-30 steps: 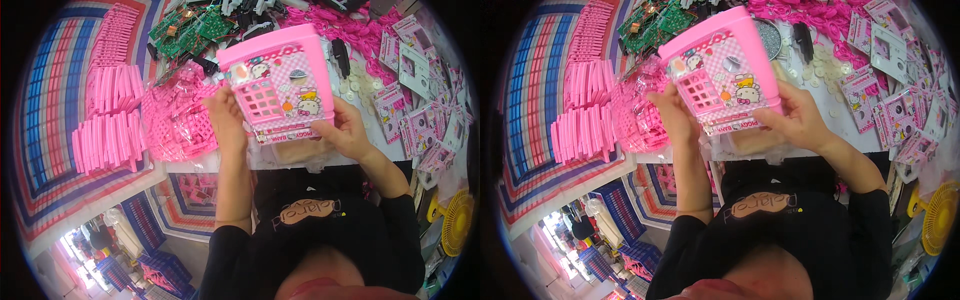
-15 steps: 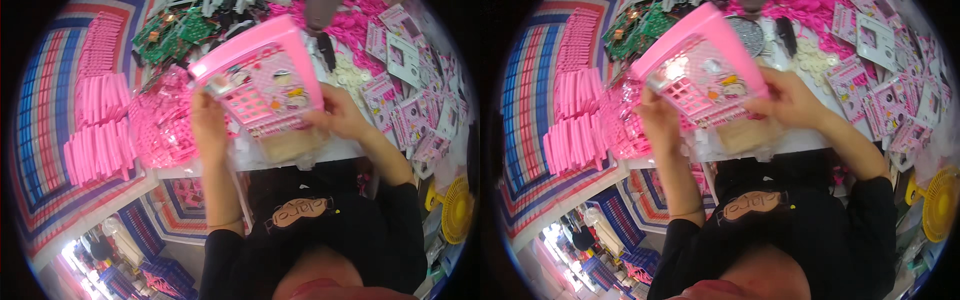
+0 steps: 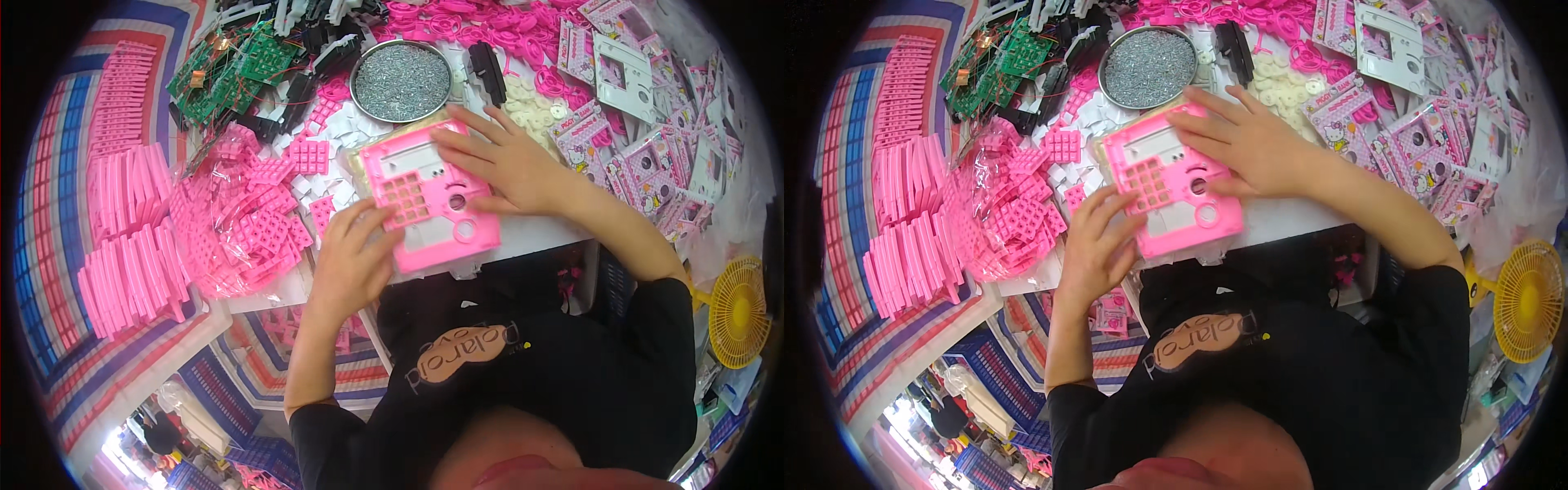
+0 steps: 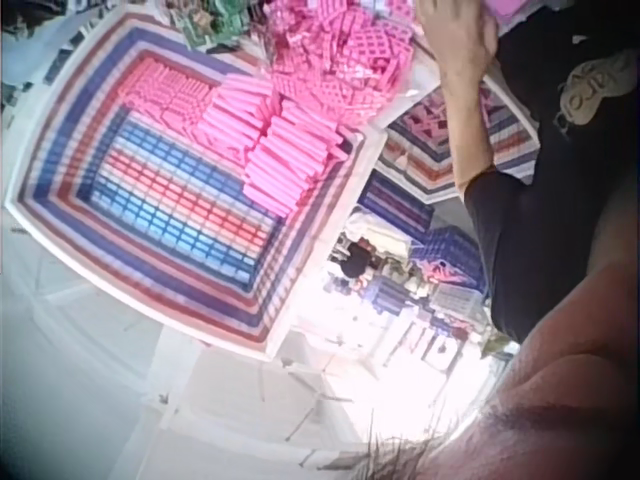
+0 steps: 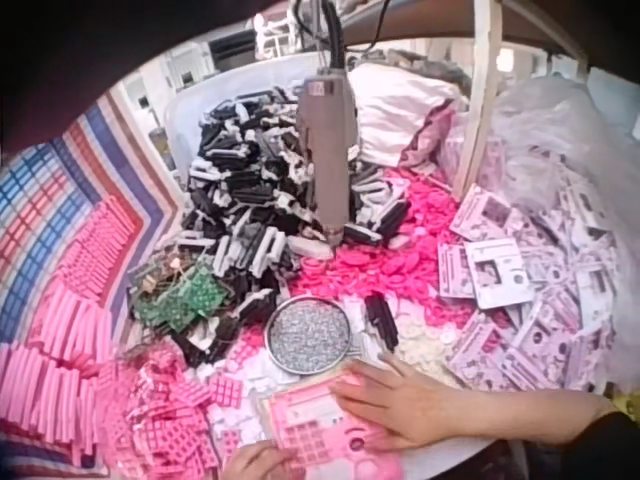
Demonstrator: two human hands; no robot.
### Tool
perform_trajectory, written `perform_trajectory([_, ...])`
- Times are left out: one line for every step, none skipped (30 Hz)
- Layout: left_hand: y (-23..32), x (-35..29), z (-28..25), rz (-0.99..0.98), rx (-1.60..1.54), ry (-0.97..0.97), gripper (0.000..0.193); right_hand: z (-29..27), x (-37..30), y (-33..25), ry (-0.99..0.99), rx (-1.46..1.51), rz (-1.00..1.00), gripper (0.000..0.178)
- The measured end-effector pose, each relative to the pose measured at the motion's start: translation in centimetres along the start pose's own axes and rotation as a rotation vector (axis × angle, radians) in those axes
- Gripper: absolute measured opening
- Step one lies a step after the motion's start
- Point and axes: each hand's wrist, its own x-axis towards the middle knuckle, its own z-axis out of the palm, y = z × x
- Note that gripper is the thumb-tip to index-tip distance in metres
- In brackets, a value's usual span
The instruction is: Assembling electronic toy components and plastic housings at a factory workbench.
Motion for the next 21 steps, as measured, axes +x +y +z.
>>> perform_trajectory([0.1, 0.4, -0.5, -0.004, 0.021, 0.009, 0.032, 0.5, 0.3, 0.1, 0.033, -0.041, -0.005, 0.068])
perform_trajectory([0.3, 0.8, -1.2, -0.008, 0.042, 0.018, 0.032, 0.6, 0.8, 0.5, 0.026, -0.004, -0.037, 0.069])
perform_trajectory([0.3, 1.2, -1.4, -0.01, 0.062, 0.027, 0.033, 0.6, 1.2, 1.2, 0.019, 0.032, -0.068, 0.07])
perform_trajectory([0.2, 1.2, -1.3, -0.015, 0.089, 0.036, 0.03, 0.5, 1.7, 1.5, 0.013, 0.07, -0.108, 0.072])
perform_trajectory([0.4, 1.3, -1.2, -0.02, 0.08, 0.038, 0.028, 0.0, 1.8, 1.6, -0.027, 0.066, -0.113, 0.072])
perform_trajectory([0.8, 1.6, -0.9, -0.024, 0.071, 0.041, 0.026, -0.9, 1.7, 1.8, -0.067, 0.061, -0.117, 0.072])
perform_trajectory([1.1, 1.8, -0.6, -0.034, 0.064, 0.046, 0.024, -1.5, 1.8, 1.9, -0.109, 0.058, -0.127, 0.072])
perform_trajectory([1.3, 1.9, -0.2, -0.045, 0.038, 0.064, 0.023, -1.9, 1.4, 1.8, -0.12, 0.026, -0.106, 0.071])
perform_trajectory([1.5, 2.0, 0.3, -0.055, 0.011, 0.083, 0.021, -2.3, 0.6, 1.5, -0.131, -0.005, -0.085, 0.071])
perform_trajectory([1.4, 2.1, 0.7, -0.061, -0.018, 0.099, 0.02, -2.4, 0.1, 1.3, -0.141, -0.038, -0.059, 0.07])
perform_trajectory([1.4, 2.2, 0.8, -0.057, -0.01, 0.098, 0.019, -2.2, -0.1, 1.1, -0.102, -0.034, -0.057, 0.068])
perform_trajectory([1.3, 2.3, 0.9, -0.054, -0.002, 0.097, 0.018, -1.7, -0.2, 1.0, -0.063, -0.029, -0.055, 0.066])
perform_trajectory([1.2, 2.4, 0.9, -0.049, 0.007, 0.092, 0.017, -1.2, -0.4, 1.0, -0.022, -0.024, -0.05, 0.063])
perform_trajectory([0.9, 2.6, 1.0, -0.066, 0.021, 0.13, 0.017, -0.7, -0.2, 1.1, 0.003, -0.006, -0.058, 0.064])
perform_trajectory([0.2, 2.7, 1.1, -0.083, 0.035, 0.168, 0.017, 0.0, 0.8, 1.5, 0.028, 0.012, -0.067, 0.065])
perform_trajectory([-0.3, 2.7, 1.1, -0.104, 0.052, 0.206, 0.017, 0.5, 1.7, 1.9, 0.055, 0.033, -0.079, 0.066])
perform_trajectory([-0.4, 2.7, 0.9, -0.134, 0.054, 0.192, 0.017, 0.7, 2.4, 2.0, 0.024, 0.051, -0.099, 0.065])
perform_trajectory([-0.5, 2.7, 0.7, -0.163, 0.056, 0.179, 0.017, 0.8, 3.1, 2.1, -0.006, 0.069, -0.118, 0.063])
perform_trajectory([-0.7, 2.8, 0.8, -0.191, 0.053, 0.168, 0.016, 0.8, 3.3, 2.3, -0.042, 0.083, -0.134, 0.062])
perform_trajectory([-0.5, 2.7, 0.7, -0.195, 0.064, 0.126, 0.023, 1.0, 3.0, 2.3, -0.013, 0.064, -0.13, 0.06])
perform_trajectory([0.0, 3.1, 0.6, -0.136, 0.067, 0.137, 0.026, 1.5, 2.5, 2.2, 0.015, 0.044, -0.123, 0.058])
